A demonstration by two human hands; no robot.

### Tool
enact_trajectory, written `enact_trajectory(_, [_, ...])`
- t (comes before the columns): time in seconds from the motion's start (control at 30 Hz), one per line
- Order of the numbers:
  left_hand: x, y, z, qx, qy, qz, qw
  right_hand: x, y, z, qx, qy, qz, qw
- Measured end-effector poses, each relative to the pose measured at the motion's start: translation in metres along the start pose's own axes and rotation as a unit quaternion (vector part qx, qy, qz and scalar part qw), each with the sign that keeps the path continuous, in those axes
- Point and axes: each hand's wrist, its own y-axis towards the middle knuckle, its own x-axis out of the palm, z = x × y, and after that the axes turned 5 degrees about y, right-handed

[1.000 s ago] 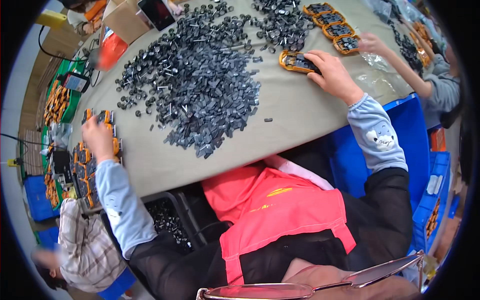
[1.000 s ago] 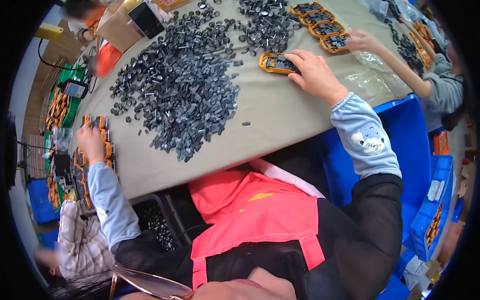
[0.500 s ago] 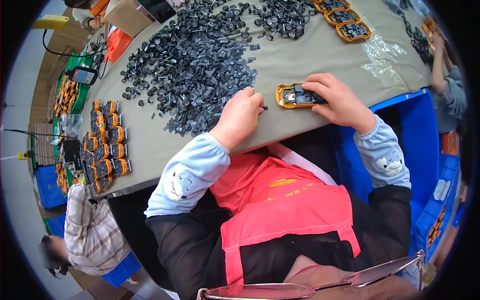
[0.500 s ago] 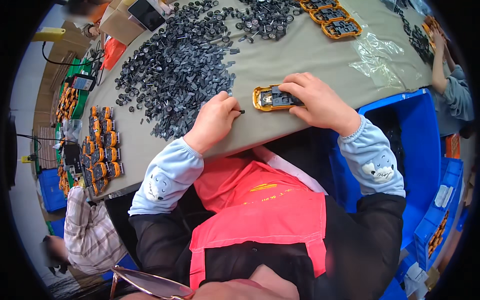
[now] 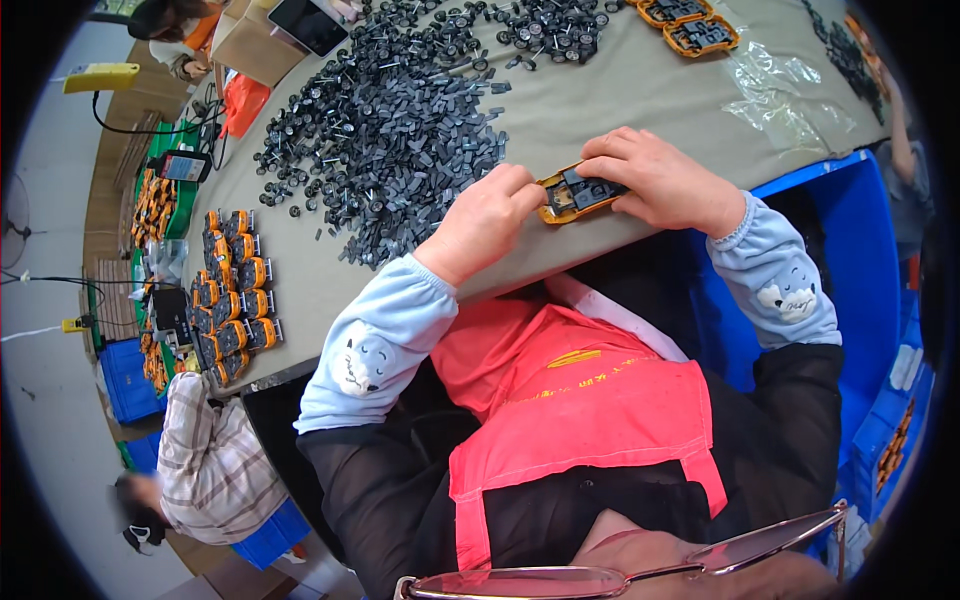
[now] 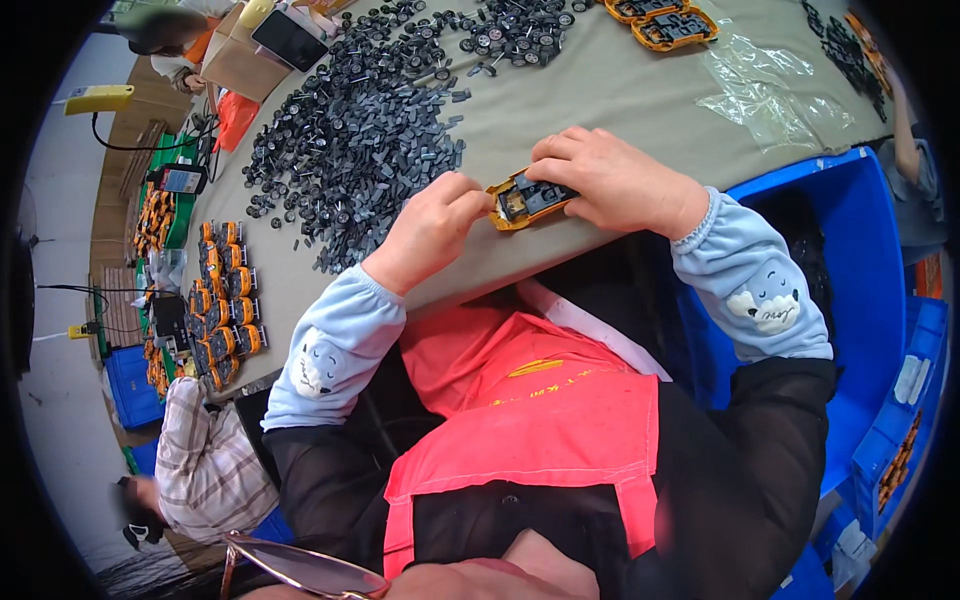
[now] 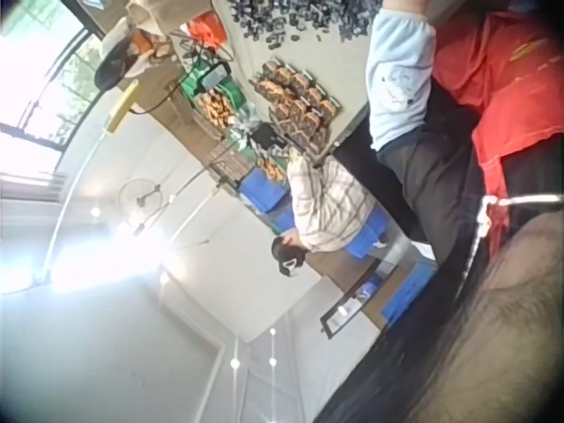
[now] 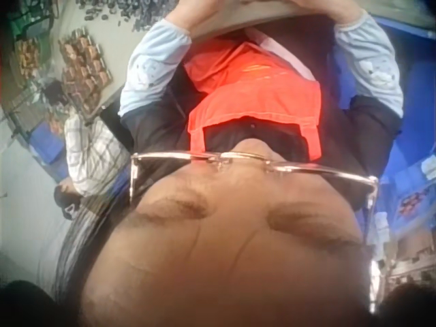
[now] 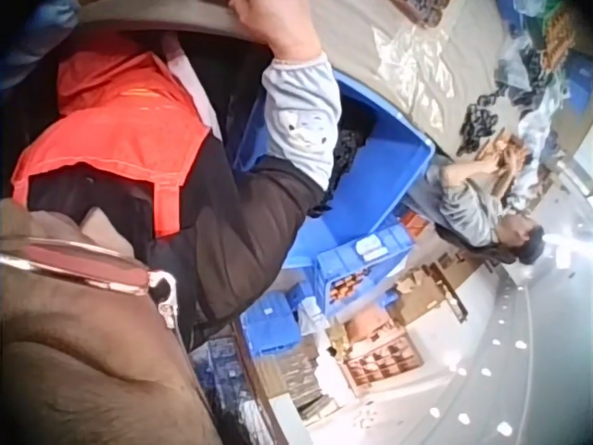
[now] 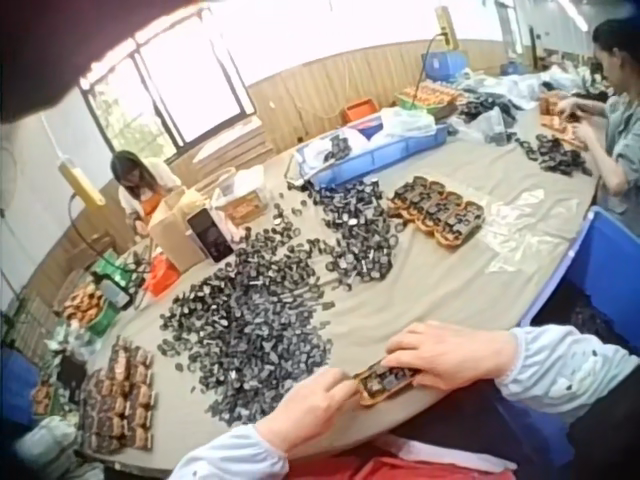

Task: Assembling small plastic toy car parts onto yellow car bases at a factory workstation.

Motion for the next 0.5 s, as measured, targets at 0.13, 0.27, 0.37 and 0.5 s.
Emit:
enact_trajectory(0.13, [-0.003,0.013,-0.015,0.141,0.017,-0.09,0.986,-0.003,0.002,0.0,-0.012,0.003,-0.031,0.999])
enact_trajectory(0.27, [-0.007,0.02,-0.021,0.196,0.002,-0.174,0.965,-0.003,0.003,0.003,-0.026,0.018,-0.04,0.999])
enact_trajectory(0.37, [-0.005,0.021,-0.029,0.226,-0.001,-0.184,0.957,0.0,0.006,0.009,-0.041,0.035,-0.036,0.998])
enact_trajectory(0.5, [-0.015,0.023,-0.03,0.266,0.007,-0.194,0.944,-0.007,0.009,0.007,-0.059,0.058,-0.043,0.996])
